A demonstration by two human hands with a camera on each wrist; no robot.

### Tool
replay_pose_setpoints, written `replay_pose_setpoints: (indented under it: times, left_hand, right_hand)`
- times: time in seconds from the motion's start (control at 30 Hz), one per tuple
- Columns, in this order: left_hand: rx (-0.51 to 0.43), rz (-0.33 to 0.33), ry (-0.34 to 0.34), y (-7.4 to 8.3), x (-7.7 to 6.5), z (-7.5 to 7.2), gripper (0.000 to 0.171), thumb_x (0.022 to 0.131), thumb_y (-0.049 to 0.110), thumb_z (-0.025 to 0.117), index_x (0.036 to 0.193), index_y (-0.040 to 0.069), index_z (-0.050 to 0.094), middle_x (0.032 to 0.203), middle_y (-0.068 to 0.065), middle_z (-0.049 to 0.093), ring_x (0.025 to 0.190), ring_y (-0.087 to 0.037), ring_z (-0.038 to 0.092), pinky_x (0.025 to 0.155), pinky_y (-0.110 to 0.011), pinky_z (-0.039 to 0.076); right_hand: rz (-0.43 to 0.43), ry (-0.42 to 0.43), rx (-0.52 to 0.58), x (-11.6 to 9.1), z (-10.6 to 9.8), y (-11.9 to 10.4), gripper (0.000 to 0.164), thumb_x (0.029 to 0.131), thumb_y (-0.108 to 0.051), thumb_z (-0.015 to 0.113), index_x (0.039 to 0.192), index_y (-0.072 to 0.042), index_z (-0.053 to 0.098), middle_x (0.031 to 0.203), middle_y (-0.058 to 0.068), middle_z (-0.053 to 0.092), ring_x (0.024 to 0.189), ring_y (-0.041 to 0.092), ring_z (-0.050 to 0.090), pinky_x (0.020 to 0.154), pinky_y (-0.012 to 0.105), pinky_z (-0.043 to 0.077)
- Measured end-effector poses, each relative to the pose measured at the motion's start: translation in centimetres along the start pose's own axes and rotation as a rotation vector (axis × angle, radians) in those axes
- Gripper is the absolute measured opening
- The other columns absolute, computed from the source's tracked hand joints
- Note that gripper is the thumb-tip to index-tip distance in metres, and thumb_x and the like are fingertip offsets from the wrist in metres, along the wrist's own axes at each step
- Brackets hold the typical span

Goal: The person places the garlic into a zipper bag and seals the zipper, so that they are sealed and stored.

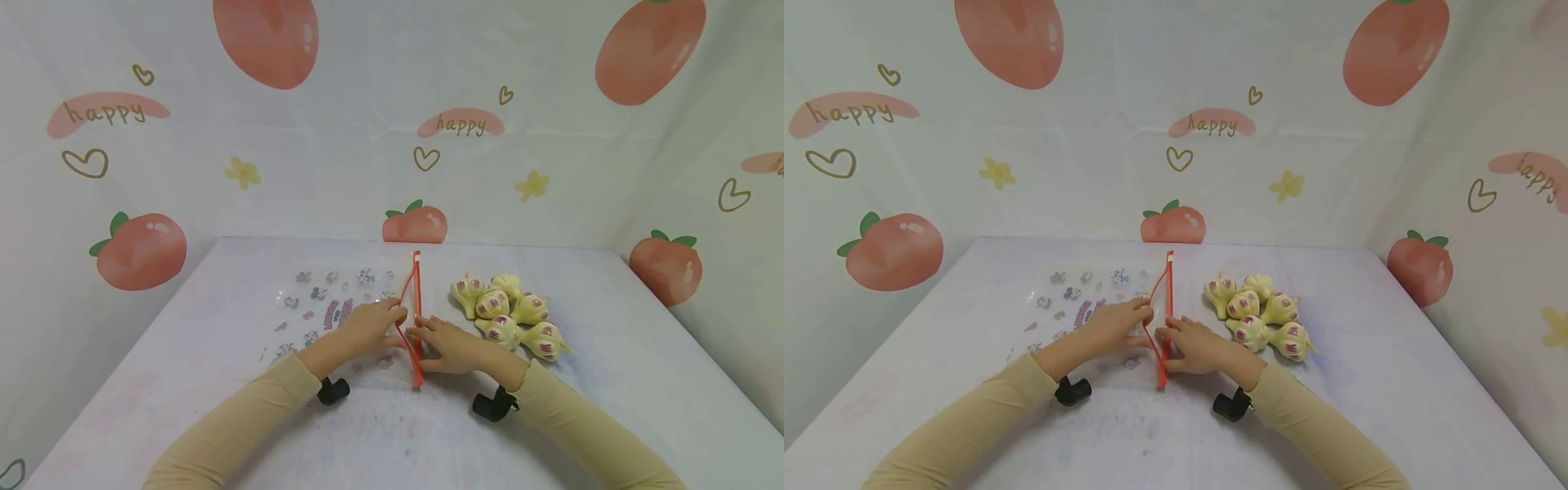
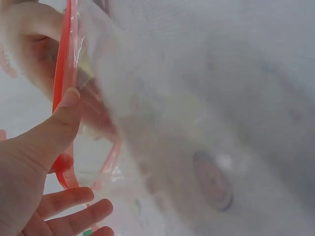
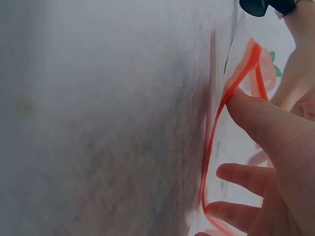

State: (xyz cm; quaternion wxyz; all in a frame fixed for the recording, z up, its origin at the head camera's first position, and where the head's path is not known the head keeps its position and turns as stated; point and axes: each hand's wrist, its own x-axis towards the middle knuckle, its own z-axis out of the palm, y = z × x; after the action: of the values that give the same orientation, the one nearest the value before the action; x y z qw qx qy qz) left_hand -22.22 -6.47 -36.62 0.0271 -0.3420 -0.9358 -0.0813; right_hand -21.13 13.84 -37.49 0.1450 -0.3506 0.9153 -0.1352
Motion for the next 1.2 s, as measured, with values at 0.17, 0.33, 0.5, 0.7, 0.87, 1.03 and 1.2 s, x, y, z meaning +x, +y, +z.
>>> replay_pose_setpoints:
  times: [0.17,0.33,0.5,0.7,0.87,1.03,1.2]
  left_hand:
    - [0.031,0.048,0.092,-0.2,-0.3,-0.9,0.034,0.077,0.039,0.073,0.093,0.015,0.056,0.119,-0.01,0.062,0.078,-0.024,0.064,0.07,-0.036,0.053]
    - [0.083,0.111,0.21,-0.6,-0.7,-1.7,0.035,0.075,0.04,0.075,0.088,0.015,0.054,0.107,-0.004,0.065,0.069,-0.017,0.059,0.065,-0.028,0.052]
    - [0.156,0.176,0.307,-1.3,-0.8,-2.3,0.034,0.073,0.039,0.075,0.083,0.016,0.052,0.104,-0.001,0.067,0.067,-0.015,0.061,0.065,-0.026,0.051]
    - [0.167,0.193,0.32,-1.9,-1.0,-3.3,0.027,0.075,0.034,0.074,0.086,0.016,0.057,0.101,0.001,0.068,0.068,-0.014,0.062,0.066,-0.026,0.052]
    - [0.131,0.194,0.313,-1.8,-1.1,-4.3,0.027,0.076,0.029,0.075,0.088,0.014,0.056,0.088,0.003,0.066,0.062,-0.011,0.055,0.064,-0.023,0.05]
    - [0.122,0.215,0.34,-1.8,-1.0,-4.8,0.028,0.076,0.025,0.075,0.089,0.015,0.053,0.083,0.004,0.066,0.056,-0.011,0.05,0.058,-0.021,0.047]
    - [0.109,0.225,0.376,-2.0,-1.0,-5.1,0.026,0.077,0.021,0.075,0.09,0.014,0.055,0.082,0.004,0.065,0.055,-0.011,0.049,0.058,-0.022,0.046]
  right_hand:
    - [0.009,-0.005,0.014,0.0,-0.1,0.0,0.061,0.088,-0.035,0.064,0.139,-0.008,0.043,0.15,0.02,0.03,0.137,0.044,0.029,0.108,0.056,0.029]
    - [0.037,-0.019,0.048,-0.1,-0.2,0.1,0.061,0.087,-0.034,0.065,0.138,-0.009,0.043,0.152,0.019,0.027,0.137,0.047,0.026,0.108,0.057,0.028]
    - [0.049,-0.026,0.056,-0.2,-0.4,0.0,0.064,0.085,-0.033,0.068,0.138,-0.007,0.043,0.151,0.02,0.029,0.136,0.051,0.026,0.108,0.058,0.028]
    - [0.057,-0.048,0.046,-0.1,-0.6,0.2,0.067,0.084,-0.038,0.068,0.139,-0.009,0.042,0.151,0.019,0.029,0.137,0.049,0.025,0.109,0.057,0.027]
    - [0.058,-0.055,0.046,-0.1,-1.0,0.2,0.068,0.084,-0.039,0.068,0.139,-0.008,0.042,0.15,0.019,0.031,0.137,0.048,0.025,0.109,0.056,0.027]
    - [0.051,-0.052,0.048,0.0,-1.1,0.3,0.067,0.084,-0.034,0.069,0.138,-0.006,0.042,0.15,0.02,0.031,0.137,0.05,0.025,0.109,0.057,0.026]
    - [0.05,-0.05,0.046,0.1,-1.1,0.5,0.066,0.084,-0.032,0.069,0.138,-0.003,0.043,0.15,0.022,0.03,0.135,0.051,0.026,0.109,0.056,0.026]
